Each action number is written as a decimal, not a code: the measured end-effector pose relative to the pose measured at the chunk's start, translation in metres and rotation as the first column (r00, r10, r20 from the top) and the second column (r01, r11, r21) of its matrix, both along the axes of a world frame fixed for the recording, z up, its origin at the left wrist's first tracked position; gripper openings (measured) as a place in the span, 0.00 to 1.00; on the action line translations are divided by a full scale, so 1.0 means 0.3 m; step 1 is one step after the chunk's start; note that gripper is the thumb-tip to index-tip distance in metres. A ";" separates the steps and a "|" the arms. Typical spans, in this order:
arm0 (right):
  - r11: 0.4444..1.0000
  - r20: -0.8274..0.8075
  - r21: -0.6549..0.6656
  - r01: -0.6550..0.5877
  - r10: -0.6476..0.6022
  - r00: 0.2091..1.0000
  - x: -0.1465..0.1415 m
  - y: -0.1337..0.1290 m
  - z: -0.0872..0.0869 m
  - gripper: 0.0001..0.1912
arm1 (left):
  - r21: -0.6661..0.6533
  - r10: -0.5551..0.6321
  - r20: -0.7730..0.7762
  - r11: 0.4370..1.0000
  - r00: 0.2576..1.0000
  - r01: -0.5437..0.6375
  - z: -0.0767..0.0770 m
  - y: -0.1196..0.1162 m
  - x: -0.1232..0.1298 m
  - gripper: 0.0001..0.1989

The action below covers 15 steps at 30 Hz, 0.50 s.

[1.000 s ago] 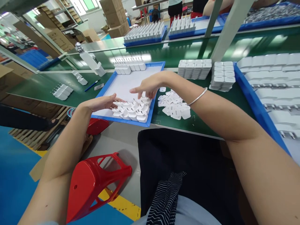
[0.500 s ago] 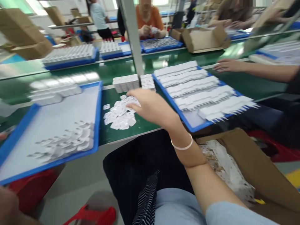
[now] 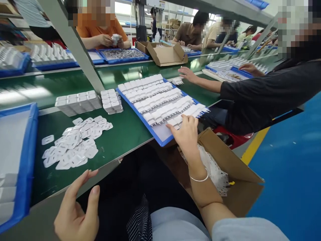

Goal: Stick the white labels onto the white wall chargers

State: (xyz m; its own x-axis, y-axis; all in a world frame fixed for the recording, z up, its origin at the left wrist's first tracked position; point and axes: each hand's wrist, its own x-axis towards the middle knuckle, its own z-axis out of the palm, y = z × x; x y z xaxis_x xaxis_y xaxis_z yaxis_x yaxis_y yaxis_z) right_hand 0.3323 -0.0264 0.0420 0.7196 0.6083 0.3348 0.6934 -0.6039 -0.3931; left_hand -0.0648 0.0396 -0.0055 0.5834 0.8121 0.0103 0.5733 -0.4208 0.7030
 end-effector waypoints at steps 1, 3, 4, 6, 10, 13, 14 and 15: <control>0.999 0.000 -0.023 0.031 -0.031 1.000 -0.020 0.013 0.001 0.35 | 0.072 0.102 0.026 0.992 0.994 -0.103 0.002 -0.037 0.046 0.41; 0.994 0.004 -0.062 0.091 -0.091 0.996 -0.058 0.031 0.004 0.33 | 0.146 0.194 0.071 0.968 0.978 -0.203 0.002 -0.101 0.117 0.42; 0.990 0.007 -0.078 0.118 -0.118 0.993 -0.073 0.036 0.006 0.31 | 0.153 0.204 0.091 0.964 0.975 -0.216 0.002 -0.125 0.144 0.41; 0.984 0.012 -0.106 0.146 -0.145 0.989 -0.090 0.041 0.006 0.27 | 0.156 0.220 0.170 0.957 0.961 -0.246 -0.002 -0.151 0.183 0.38; 0.982 0.005 -0.122 0.148 -0.148 0.989 -0.079 0.045 0.001 0.25 | 0.175 0.279 0.422 0.909 0.863 -0.379 -0.012 -0.160 0.247 0.23; 0.992 -0.061 -0.046 0.119 -0.121 0.991 -0.075 0.039 0.010 0.28 | 0.066 0.255 0.509 0.941 0.822 -0.332 -0.012 -0.164 0.302 0.20; 0.996 -0.082 0.010 0.090 -0.089 0.993 -0.086 0.032 0.017 0.29 | 0.000 0.251 0.536 0.955 0.806 -0.298 -0.007 -0.168 0.324 0.20; 0.995 -0.098 0.086 0.041 -0.032 0.995 -0.108 0.022 0.025 0.30 | -0.080 0.250 0.568 0.965 0.784 -0.250 0.000 -0.171 0.347 0.20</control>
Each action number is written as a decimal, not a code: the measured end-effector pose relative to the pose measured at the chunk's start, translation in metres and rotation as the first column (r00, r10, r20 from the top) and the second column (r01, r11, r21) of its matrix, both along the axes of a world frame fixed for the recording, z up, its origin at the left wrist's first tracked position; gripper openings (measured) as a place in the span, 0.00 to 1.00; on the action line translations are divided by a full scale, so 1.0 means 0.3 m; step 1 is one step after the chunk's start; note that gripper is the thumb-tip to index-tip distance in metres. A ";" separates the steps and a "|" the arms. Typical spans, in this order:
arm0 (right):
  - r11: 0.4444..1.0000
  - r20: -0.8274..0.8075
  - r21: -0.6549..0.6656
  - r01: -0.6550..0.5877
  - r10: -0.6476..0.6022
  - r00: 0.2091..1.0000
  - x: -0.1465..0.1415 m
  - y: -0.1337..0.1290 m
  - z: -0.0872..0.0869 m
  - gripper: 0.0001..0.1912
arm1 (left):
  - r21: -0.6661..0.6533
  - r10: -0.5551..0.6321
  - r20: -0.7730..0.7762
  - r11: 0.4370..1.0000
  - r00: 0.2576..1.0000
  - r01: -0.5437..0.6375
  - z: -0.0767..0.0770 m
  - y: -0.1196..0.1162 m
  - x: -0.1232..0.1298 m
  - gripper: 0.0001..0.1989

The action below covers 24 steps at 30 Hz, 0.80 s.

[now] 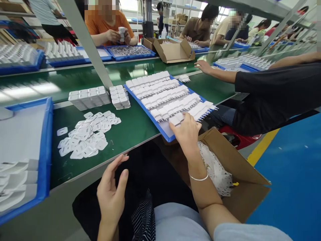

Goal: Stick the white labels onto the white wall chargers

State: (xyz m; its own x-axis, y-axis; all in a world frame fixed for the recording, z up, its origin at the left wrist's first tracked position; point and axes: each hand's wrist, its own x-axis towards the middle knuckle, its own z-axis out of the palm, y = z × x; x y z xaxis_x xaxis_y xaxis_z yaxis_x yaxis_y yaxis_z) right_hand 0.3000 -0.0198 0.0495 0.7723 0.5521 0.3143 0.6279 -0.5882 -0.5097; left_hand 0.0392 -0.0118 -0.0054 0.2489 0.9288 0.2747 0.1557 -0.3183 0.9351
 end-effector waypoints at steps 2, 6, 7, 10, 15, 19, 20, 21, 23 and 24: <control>0.969 0.003 0.192 -0.159 0.161 0.987 -0.078 -0.024 0.012 0.30 | -0.154 -0.119 0.169 0.977 0.978 0.145 0.021 -0.005 0.044 0.22; 0.702 0.081 0.452 -0.550 0.582 0.809 -0.318 -0.066 -0.012 0.34 | -0.322 -0.185 0.573 0.845 0.799 0.426 0.068 0.000 0.085 0.31; 0.621 0.108 0.493 -0.609 0.651 0.751 -0.375 -0.070 -0.028 0.35 | -0.342 -0.143 0.620 0.836 0.772 0.430 0.077 0.001 0.080 0.32; 0.441 0.154 0.582 -0.683 0.765 0.625 -0.496 -0.053 -0.082 0.37 | -0.391 0.025 0.625 0.875 0.780 0.285 0.091 -0.002 0.039 0.30; 0.126 0.120 0.583 -0.803 0.964 0.238 -0.552 0.024 -0.136 0.38 | -0.445 0.343 0.594 0.894 0.728 -0.058 0.071 0.004 -0.054 0.28; -0.030 0.124 0.559 -0.829 0.991 0.047 -0.559 0.081 -0.136 0.32 | -0.495 0.507 0.576 0.841 0.641 -0.221 0.046 0.037 -0.124 0.24; -0.055 0.098 0.555 -0.830 0.995 -0.001 -0.553 0.104 -0.127 0.27 | -0.491 0.522 0.571 0.835 0.633 -0.246 0.042 0.043 -0.138 0.23; -0.046 0.052 0.548 -0.835 0.998 -0.022 -0.543 0.135 -0.113 0.22 | -0.480 0.523 0.569 0.838 0.635 -0.260 0.038 0.047 -0.150 0.23; 0.103 -0.091 0.465 -0.879 0.993 0.068 -0.511 0.221 -0.080 0.11 | -0.454 0.491 0.561 0.856 0.666 -0.248 0.034 0.048 -0.164 0.23; 0.262 -0.154 0.368 -0.892 0.963 0.219 -0.493 0.275 -0.063 0.09 | -0.442 0.461 0.556 0.869 0.692 -0.224 0.033 0.045 -0.166 0.24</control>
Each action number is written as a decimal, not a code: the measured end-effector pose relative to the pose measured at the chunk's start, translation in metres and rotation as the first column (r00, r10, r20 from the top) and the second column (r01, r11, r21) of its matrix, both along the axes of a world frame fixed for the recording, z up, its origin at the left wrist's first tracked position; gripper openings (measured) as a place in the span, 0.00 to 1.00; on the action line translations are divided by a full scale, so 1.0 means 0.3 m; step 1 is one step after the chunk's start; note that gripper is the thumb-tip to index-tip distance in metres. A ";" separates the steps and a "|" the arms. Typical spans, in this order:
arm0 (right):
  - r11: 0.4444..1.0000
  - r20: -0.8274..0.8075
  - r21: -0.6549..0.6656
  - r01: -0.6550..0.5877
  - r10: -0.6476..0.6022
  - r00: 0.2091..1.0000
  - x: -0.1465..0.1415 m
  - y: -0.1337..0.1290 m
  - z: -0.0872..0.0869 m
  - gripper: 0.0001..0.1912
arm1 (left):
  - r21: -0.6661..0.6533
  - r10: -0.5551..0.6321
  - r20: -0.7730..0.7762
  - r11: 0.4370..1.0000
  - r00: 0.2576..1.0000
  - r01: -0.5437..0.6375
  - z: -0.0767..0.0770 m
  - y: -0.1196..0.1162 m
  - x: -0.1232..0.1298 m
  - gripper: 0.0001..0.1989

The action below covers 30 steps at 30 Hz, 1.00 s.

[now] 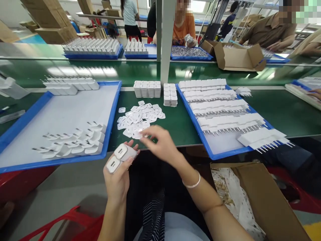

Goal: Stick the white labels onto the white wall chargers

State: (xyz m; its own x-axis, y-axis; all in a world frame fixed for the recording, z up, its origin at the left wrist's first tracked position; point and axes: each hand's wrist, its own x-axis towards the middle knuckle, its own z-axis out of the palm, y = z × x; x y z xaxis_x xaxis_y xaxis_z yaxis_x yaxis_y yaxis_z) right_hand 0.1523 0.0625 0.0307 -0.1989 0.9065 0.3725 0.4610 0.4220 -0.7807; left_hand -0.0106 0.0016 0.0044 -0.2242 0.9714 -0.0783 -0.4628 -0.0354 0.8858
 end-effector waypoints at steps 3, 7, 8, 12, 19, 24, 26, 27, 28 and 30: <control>0.947 0.251 -0.133 0.291 -0.252 0.935 0.042 0.166 0.029 0.09 | 0.020 -0.098 -0.048 0.995 0.994 0.099 -0.001 -0.016 0.004 0.24; 0.896 0.328 -0.176 0.407 -0.336 0.883 0.041 0.298 0.008 0.08 | 0.034 -0.164 -0.091 0.985 0.982 0.168 -0.008 -0.034 0.006 0.23; 0.891 0.328 -0.178 0.418 -0.346 0.879 0.037 0.309 -0.001 0.09 | 0.038 -0.178 -0.100 0.982 0.979 0.183 -0.013 -0.035 0.002 0.23; 0.887 0.266 -0.198 0.417 -0.361 0.894 0.046 0.304 -0.009 0.10 | 0.071 -0.221 -0.175 0.969 0.959 0.236 -0.042 -0.019 -0.027 0.24; 0.945 -0.167 -0.297 0.140 -0.195 0.966 0.080 0.128 0.062 0.10 | 0.210 -0.277 -0.268 0.918 0.923 0.337 -0.041 0.037 -0.037 0.23; 0.923 -0.531 -0.385 -0.004 -0.218 0.819 0.045 -0.046 0.065 0.13 | 0.236 -0.379 -0.200 0.876 0.903 0.420 -0.005 0.047 0.032 0.25; 0.924 -0.539 -0.382 0.011 -0.233 0.810 0.040 -0.088 0.053 0.11 | 0.232 -0.350 -0.234 0.886 0.907 0.402 0.005 0.045 0.059 0.25; 0.931 -0.512 -0.362 0.050 -0.243 0.824 0.044 -0.103 0.047 0.10 | 0.233 -0.317 -0.275 0.894 0.908 0.383 0.009 0.043 0.070 0.25; 0.938 -0.461 -0.328 0.109 -0.259 0.849 0.053 -0.116 0.042 0.09 | 0.242 -0.272 -0.328 0.902 0.905 0.358 0.012 0.043 0.079 0.24; 0.945 -0.304 -0.225 0.237 -0.299 0.905 0.084 -0.138 0.037 0.07 | 0.296 -0.159 -0.446 0.903 0.881 0.313 0.017 0.044 0.091 0.23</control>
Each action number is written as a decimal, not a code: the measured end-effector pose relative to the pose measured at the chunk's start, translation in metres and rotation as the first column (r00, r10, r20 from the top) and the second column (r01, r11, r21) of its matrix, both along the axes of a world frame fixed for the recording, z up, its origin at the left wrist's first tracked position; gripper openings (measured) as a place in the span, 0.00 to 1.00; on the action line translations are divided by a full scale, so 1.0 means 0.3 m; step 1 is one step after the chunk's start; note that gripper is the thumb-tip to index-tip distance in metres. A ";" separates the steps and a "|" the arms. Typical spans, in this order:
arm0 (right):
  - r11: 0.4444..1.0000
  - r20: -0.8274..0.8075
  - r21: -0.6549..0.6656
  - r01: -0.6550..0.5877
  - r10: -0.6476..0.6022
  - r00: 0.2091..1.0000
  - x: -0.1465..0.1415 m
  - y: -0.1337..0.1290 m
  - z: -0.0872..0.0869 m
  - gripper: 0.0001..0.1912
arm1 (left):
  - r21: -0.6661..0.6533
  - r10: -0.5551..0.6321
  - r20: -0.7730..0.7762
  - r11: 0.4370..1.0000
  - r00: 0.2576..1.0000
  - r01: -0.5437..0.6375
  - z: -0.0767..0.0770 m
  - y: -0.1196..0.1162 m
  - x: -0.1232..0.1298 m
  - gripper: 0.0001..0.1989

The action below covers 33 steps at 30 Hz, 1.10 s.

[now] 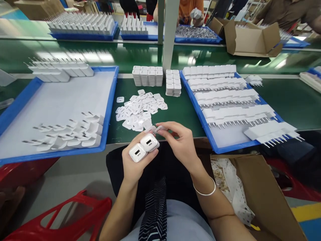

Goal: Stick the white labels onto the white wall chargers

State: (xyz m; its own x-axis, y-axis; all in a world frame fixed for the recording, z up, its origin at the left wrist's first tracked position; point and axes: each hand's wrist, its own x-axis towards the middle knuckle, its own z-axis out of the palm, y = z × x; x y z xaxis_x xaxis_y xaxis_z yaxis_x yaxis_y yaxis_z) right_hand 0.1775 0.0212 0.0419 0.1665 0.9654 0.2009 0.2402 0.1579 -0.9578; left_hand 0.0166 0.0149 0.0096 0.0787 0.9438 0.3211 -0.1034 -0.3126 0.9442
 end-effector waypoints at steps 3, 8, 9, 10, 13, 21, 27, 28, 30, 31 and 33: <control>0.998 0.261 0.070 0.003 -0.021 0.965 0.061 -0.035 0.002 0.08 | 0.189 0.123 -0.147 0.978 0.982 -0.094 0.004 0.005 0.007 0.23; 0.998 0.221 0.063 -0.029 0.015 0.975 0.099 -0.099 0.013 0.07 | 0.324 0.196 -0.269 0.941 0.943 -0.103 0.012 0.009 0.008 0.24; 0.998 0.167 0.061 -0.005 -0.006 0.986 0.093 -0.108 0.016 0.07 | 0.330 0.197 -0.282 0.939 0.939 -0.098 0.015 0.009 0.010 0.24; 0.999 0.106 0.051 0.009 -0.014 0.994 0.085 -0.116 0.018 0.07 | 0.335 0.196 -0.293 0.938 0.936 -0.091 0.018 0.008 0.012 0.24; 0.999 -0.114 -0.011 -0.039 0.038 0.993 0.059 -0.129 0.026 0.09 | 0.330 0.163 -0.316 0.943 0.935 -0.053 0.028 0.007 0.021 0.24; 0.958 -0.430 -0.141 -0.252 0.170 0.887 0.047 -0.107 0.035 0.09 | 0.295 0.109 -0.323 0.955 0.940 -0.009 0.041 0.000 0.034 0.24; 0.938 -0.524 -0.174 -0.299 0.169 0.835 0.044 -0.100 0.023 0.09 | 0.337 0.071 -0.350 0.940 0.934 0.055 0.039 0.001 0.028 0.26; 0.938 -0.525 -0.177 -0.298 0.166 0.835 0.042 -0.099 0.022 0.09 | 0.338 0.071 -0.355 0.940 0.932 0.057 0.038 0.001 0.027 0.26; 0.938 -0.518 -0.187 -0.291 0.158 0.841 0.039 -0.098 0.020 0.10 | 0.336 0.075 -0.363 0.940 0.929 0.055 0.037 0.000 0.026 0.25; 0.938 -0.512 -0.192 -0.289 0.155 0.845 0.038 -0.098 0.020 0.10 | 0.334 0.078 -0.364 0.941 0.928 0.053 0.036 -0.001 0.026 0.25; 0.937 -0.501 -0.202 -0.287 0.152 0.852 0.036 -0.097 0.021 0.11 | 0.329 0.080 -0.362 0.943 0.929 0.048 0.036 -0.001 0.025 0.25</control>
State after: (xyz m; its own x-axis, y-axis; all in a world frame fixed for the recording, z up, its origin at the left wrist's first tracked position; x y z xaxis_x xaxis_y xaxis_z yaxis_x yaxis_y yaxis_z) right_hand 0.1884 -0.0079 0.0480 -0.0466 0.9929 -0.1096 -0.2609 -0.1181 -0.9581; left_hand 0.0243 0.0146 0.0203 0.2364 0.7924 0.5623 0.2365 -0.6082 0.7577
